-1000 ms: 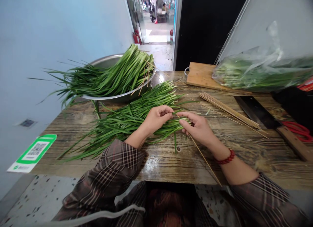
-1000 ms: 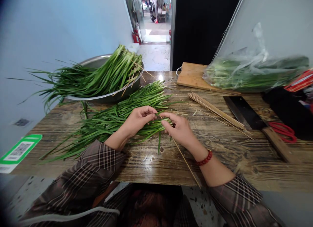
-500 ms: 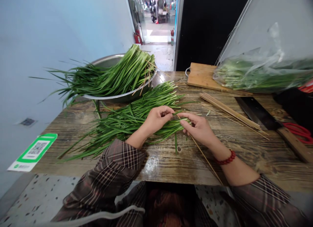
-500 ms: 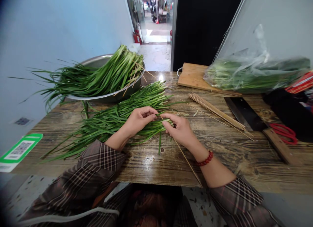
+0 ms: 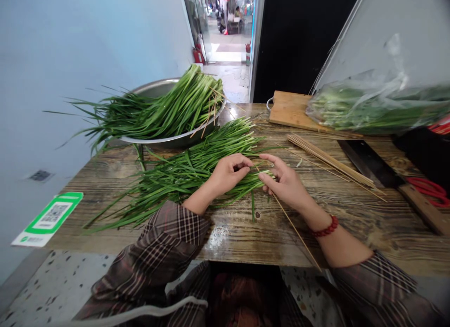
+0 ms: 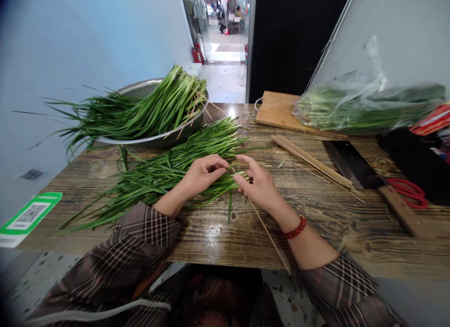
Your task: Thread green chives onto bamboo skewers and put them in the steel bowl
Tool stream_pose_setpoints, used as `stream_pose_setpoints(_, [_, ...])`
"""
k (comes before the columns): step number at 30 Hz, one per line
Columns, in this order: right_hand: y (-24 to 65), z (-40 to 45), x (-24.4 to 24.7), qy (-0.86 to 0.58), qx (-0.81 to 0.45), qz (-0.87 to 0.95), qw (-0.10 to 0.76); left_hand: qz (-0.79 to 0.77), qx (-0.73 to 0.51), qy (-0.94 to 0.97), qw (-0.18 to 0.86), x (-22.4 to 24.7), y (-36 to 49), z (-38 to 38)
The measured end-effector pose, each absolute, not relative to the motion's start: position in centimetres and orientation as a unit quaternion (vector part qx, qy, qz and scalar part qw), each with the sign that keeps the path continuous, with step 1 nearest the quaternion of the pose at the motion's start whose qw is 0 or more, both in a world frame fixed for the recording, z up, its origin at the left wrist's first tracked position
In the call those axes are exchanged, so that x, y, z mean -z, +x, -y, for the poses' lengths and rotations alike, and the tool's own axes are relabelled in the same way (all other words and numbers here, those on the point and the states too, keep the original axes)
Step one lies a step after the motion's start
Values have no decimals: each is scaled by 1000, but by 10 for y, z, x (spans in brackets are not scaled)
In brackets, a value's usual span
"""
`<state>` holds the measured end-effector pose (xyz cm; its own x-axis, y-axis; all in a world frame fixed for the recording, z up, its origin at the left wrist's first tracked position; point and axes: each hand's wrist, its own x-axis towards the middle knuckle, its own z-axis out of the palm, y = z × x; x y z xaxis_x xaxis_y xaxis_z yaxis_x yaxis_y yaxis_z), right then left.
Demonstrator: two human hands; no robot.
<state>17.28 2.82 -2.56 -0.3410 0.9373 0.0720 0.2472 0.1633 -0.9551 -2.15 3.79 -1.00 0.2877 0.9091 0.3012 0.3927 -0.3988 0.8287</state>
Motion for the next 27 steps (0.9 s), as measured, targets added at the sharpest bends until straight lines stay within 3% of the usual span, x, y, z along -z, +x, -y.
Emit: stream_pose_setpoints(27, [172,-27,25,-451,-457,673,369,-499,-194,773,340,-3,-52,-44])
